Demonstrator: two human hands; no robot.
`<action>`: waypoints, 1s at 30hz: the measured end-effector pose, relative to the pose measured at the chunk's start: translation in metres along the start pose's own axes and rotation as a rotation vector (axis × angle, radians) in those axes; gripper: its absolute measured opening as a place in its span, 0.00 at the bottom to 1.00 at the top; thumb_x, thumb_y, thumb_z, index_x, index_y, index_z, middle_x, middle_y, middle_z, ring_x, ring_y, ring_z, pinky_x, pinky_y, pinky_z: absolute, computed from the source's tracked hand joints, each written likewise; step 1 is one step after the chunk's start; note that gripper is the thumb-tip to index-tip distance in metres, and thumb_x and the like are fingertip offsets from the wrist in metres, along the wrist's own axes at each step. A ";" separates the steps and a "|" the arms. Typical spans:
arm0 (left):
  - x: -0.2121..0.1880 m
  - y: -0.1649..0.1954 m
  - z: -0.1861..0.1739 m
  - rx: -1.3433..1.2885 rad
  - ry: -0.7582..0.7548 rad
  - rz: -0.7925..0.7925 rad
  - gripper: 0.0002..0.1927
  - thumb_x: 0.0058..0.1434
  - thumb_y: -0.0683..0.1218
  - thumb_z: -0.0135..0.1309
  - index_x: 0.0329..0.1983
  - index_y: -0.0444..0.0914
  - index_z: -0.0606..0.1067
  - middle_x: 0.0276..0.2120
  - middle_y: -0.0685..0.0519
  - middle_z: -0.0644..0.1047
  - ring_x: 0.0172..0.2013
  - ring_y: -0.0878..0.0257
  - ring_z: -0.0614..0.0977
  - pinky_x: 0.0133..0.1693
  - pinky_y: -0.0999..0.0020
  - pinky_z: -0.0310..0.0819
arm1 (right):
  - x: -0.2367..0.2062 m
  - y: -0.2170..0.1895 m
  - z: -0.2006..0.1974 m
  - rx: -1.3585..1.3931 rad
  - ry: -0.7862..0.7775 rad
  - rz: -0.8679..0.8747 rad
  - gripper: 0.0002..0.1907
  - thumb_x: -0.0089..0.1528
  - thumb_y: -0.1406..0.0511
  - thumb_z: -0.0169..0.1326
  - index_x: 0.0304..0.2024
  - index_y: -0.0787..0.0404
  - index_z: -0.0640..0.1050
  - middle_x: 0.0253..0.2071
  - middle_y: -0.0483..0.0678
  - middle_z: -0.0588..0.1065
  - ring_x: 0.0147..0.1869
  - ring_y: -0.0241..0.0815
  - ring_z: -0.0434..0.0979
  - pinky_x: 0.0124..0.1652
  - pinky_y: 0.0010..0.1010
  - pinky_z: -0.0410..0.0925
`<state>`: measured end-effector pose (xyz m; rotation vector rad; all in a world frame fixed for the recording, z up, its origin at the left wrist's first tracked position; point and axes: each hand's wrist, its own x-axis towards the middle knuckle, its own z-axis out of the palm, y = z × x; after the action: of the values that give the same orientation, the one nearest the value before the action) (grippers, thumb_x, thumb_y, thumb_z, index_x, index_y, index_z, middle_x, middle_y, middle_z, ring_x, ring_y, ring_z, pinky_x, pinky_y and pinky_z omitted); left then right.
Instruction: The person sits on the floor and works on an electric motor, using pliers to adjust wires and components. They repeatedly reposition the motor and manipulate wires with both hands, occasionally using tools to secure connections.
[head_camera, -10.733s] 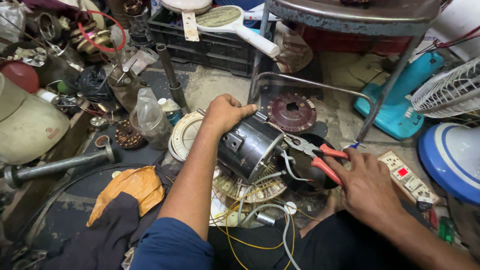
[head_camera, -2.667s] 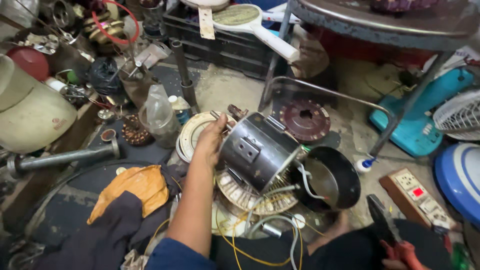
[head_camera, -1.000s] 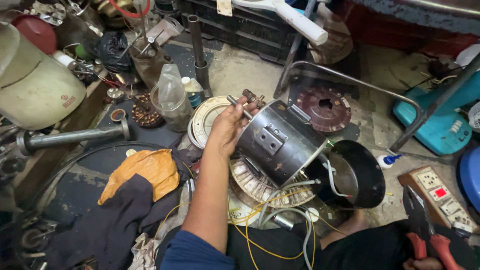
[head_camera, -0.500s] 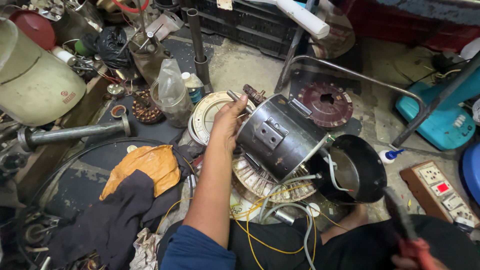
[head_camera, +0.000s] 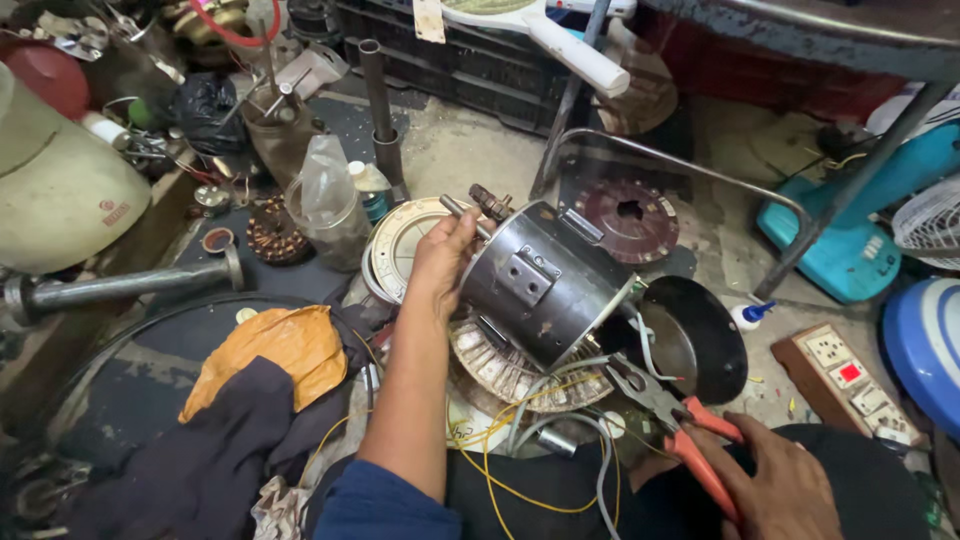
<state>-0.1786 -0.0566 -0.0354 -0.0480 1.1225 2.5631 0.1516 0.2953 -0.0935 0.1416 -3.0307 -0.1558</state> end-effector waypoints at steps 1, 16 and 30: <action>-0.001 0.000 -0.001 -0.027 -0.009 -0.003 0.15 0.64 0.47 0.53 0.53 0.38 0.75 0.41 0.49 0.83 0.34 0.62 0.83 0.37 0.66 0.80 | 0.002 -0.005 -0.008 0.012 -0.033 0.013 0.57 0.32 0.59 0.66 0.68 0.34 0.68 0.67 0.55 0.65 0.61 0.57 0.72 0.60 0.49 0.63; -0.117 -0.032 0.024 1.026 0.193 0.774 0.33 0.66 0.55 0.57 0.68 0.34 0.64 0.59 0.38 0.73 0.60 0.44 0.74 0.61 0.53 0.66 | 0.036 -0.083 -0.120 -0.079 0.012 0.125 0.47 0.45 0.62 0.61 0.69 0.34 0.68 0.64 0.52 0.68 0.62 0.57 0.69 0.59 0.47 0.62; -0.113 -0.024 0.017 1.138 0.047 0.877 0.53 0.53 0.64 0.67 0.73 0.34 0.58 0.66 0.37 0.67 0.67 0.42 0.68 0.67 0.51 0.61 | 0.032 -0.061 -0.102 0.496 -0.076 0.048 0.50 0.41 0.73 0.59 0.69 0.49 0.69 0.59 0.51 0.69 0.63 0.52 0.70 0.61 0.40 0.62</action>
<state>-0.0627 -0.0622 -0.0223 0.8010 2.8920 2.0120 0.1363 0.2217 0.0037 0.1012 -3.0750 0.6102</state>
